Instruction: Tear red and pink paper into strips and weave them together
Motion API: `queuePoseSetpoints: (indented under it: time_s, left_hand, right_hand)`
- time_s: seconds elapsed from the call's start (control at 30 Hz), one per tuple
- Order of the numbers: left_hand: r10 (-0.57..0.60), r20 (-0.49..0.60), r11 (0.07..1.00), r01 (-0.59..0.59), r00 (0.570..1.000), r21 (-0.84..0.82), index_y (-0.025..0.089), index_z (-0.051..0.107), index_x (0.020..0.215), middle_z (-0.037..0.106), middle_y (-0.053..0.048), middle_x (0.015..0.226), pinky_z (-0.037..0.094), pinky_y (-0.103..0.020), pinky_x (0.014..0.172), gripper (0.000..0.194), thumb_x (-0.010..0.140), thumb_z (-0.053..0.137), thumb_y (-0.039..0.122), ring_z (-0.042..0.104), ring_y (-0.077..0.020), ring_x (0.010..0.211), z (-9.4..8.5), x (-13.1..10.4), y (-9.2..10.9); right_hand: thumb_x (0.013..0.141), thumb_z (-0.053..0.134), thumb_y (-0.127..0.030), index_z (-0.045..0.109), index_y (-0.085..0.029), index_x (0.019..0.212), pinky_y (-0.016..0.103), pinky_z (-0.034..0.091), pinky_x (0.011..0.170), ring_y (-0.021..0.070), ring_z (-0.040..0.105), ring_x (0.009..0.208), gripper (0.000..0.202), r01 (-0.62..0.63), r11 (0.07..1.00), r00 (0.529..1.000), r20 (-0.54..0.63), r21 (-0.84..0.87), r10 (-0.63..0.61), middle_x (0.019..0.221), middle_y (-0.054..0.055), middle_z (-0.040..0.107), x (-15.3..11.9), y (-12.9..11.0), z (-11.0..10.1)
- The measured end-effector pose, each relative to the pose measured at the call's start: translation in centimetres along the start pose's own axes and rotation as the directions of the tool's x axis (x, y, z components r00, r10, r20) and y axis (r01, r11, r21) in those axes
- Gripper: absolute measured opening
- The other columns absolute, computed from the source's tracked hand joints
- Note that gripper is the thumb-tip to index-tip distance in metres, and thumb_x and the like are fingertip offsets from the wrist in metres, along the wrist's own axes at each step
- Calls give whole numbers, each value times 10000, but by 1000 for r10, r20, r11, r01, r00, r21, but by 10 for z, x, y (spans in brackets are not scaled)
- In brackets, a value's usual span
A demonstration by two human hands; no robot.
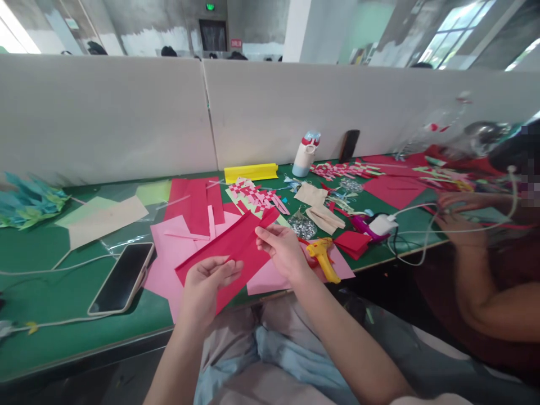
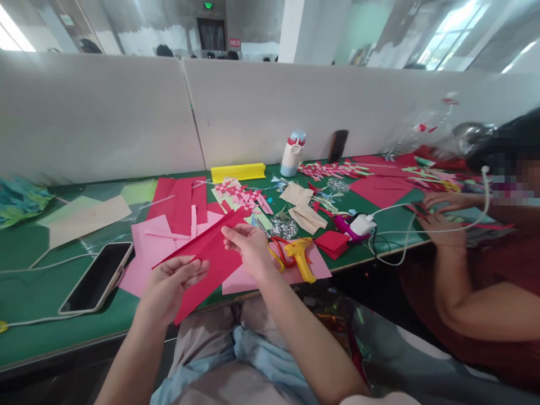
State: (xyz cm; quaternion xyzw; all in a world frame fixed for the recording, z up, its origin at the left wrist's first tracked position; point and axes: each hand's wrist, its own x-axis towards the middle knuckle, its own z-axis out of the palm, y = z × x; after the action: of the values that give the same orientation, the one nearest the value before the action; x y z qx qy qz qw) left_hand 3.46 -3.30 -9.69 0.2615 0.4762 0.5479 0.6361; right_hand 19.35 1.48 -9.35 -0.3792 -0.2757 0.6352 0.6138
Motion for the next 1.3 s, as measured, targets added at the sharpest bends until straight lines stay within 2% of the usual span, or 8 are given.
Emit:
queuePoseSetpoints:
  time_s: [0.27,0.5,0.77,0.93,1.0,1.13,1.23,1.3]
  left_hand:
    - [-121,-28,993,121,992,5,110,681,667,729,-84,637,591,-247,649,397,377,913,253,720,-207,668,-19,-1,1]
    - [-168,-60,985,170,984,25,119,670,666,729,-87,630,598,-264,642,414,353,918,231,719,-214,655,-34,0,1]
    - [-169,-44,982,172,985,82,113,667,704,737,-89,668,599,-284,664,340,464,884,216,723,-226,691,-56,5,-7]
    - [-168,-30,980,171,985,105,111,654,699,730,-87,657,595,-292,686,342,478,877,246,721,-222,691,-55,7,-11]
    - [-122,-55,978,129,991,163,112,648,708,728,-89,663,590,-287,691,352,479,874,256,722,-228,719,-52,14,-9]
    - [46,-36,930,-30,998,367,125,652,779,732,-89,709,571,-271,686,337,534,831,272,719,-222,753,-43,41,8]
    - [100,40,830,-106,994,548,135,650,858,718,-65,670,558,-283,658,300,607,757,262,702,-196,670,-32,71,27]
    - [113,38,776,-112,993,620,133,644,816,713,-70,655,552,-294,665,241,610,728,227,690,-188,638,-22,94,37]
  right_hand:
    - [555,846,-308,647,-136,643,173,465,479,65,545,490,278,29,997,1000,-4,-66,-30,525,-26,598,16,-4,-23]
    - [528,851,-321,686,-138,642,170,453,478,60,537,491,271,-18,994,1000,-14,-105,17,528,-19,601,20,-3,-29]
    - [491,840,-276,701,-135,607,197,450,494,70,524,485,230,-17,988,1000,-27,-152,13,523,-9,607,24,11,-35]
    - [528,804,-277,694,-145,605,204,428,488,78,508,480,188,27,981,998,-43,-193,-36,512,-17,591,32,20,-40]
    - [566,789,-320,698,-143,647,211,431,509,83,514,490,214,37,962,999,6,-271,-37,525,-19,590,37,17,-42]
    - [641,727,-364,704,-129,726,218,411,535,93,524,517,251,112,814,989,140,-570,-38,583,-9,609,55,3,-50]
    - [698,656,-400,705,-128,766,228,394,539,108,531,535,284,195,575,980,182,-795,-81,623,3,632,77,-5,-53]
    - [721,628,-397,708,-130,737,238,394,577,127,557,591,280,255,406,967,233,-878,-104,657,22,658,95,-6,-53]
